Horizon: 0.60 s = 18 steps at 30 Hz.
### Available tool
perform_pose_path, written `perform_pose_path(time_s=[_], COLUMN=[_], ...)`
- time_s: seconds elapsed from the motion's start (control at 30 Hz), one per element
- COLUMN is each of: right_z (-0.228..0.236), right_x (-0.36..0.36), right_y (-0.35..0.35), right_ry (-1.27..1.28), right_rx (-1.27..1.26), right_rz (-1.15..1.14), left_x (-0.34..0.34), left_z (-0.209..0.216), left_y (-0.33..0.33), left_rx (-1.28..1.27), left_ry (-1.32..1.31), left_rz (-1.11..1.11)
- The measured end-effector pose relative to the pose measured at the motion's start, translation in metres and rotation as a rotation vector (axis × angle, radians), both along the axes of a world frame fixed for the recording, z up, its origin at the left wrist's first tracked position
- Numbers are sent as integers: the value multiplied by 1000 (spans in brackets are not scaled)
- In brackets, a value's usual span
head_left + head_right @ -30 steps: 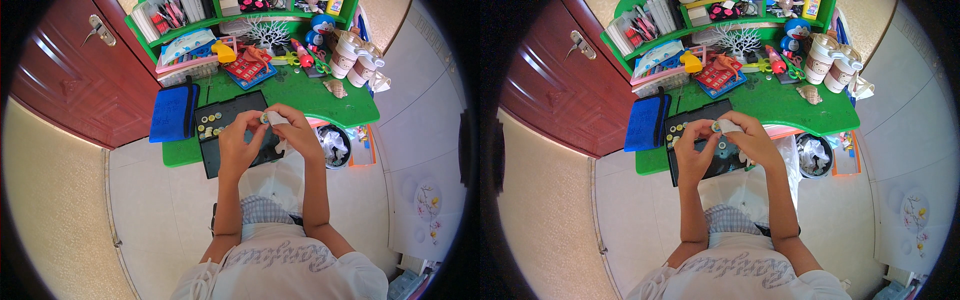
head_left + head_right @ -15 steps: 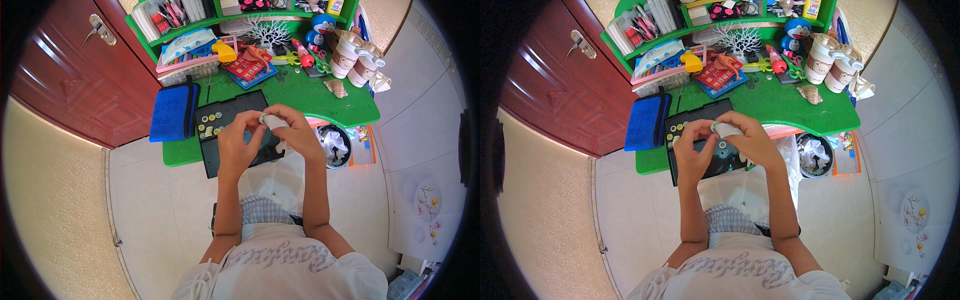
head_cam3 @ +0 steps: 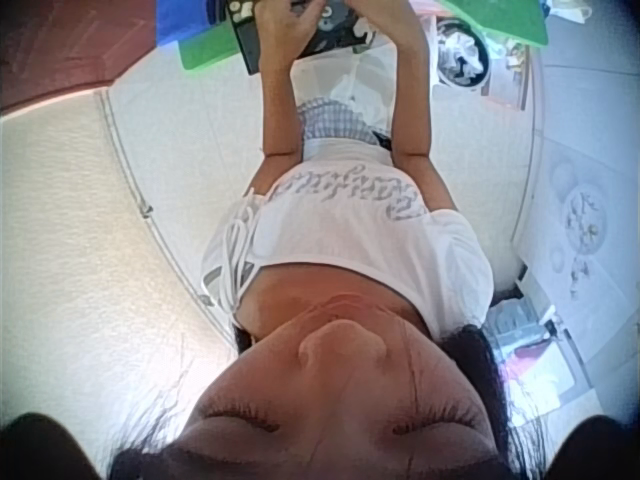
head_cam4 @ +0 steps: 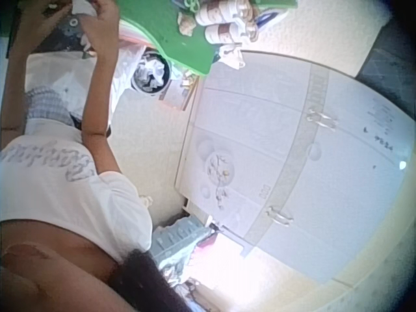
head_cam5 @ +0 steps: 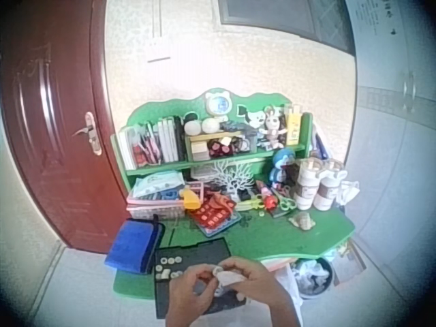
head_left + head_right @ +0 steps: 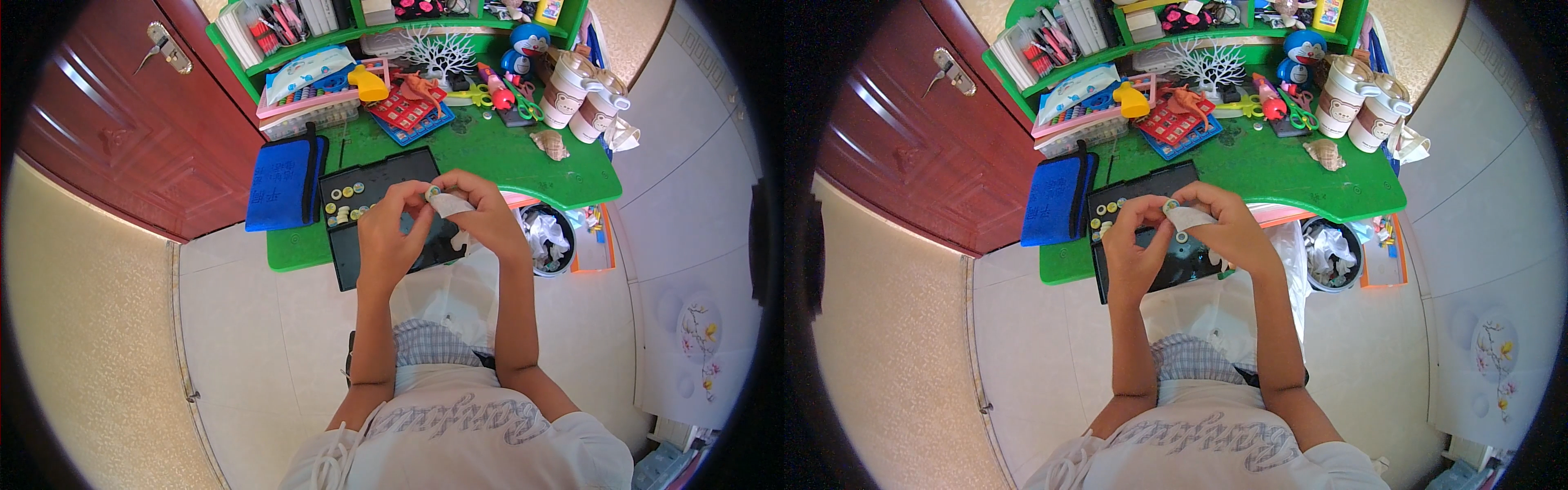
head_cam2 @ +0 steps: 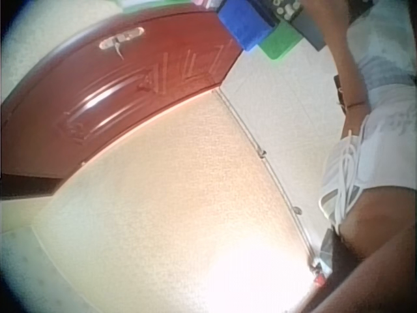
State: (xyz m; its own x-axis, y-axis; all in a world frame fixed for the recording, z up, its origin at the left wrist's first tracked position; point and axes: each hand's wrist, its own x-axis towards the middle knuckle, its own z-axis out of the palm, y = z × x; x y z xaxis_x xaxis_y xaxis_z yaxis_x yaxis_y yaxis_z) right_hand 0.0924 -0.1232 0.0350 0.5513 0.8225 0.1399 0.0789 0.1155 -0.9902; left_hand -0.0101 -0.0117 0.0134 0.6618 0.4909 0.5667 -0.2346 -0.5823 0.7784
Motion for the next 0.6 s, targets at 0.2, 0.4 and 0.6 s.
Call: perform_pose_path(time_s=[0.2, 0.4, 0.6], right_z=[-3, -4, 2], right_x=[1, 5, 2], right_y=[1, -2, -1], right_ry=[-19, 20, 12], right_rx=[-20, -20, -27], right_rz=[-4, -14, -10], left_x=[0, 7, 5], left_z=[1, -5, -4], left_y=[0, 0, 0], left_rx=[6, 31, 37], left_ry=[-5, -65, -55], left_rz=[-4, 1, 13])
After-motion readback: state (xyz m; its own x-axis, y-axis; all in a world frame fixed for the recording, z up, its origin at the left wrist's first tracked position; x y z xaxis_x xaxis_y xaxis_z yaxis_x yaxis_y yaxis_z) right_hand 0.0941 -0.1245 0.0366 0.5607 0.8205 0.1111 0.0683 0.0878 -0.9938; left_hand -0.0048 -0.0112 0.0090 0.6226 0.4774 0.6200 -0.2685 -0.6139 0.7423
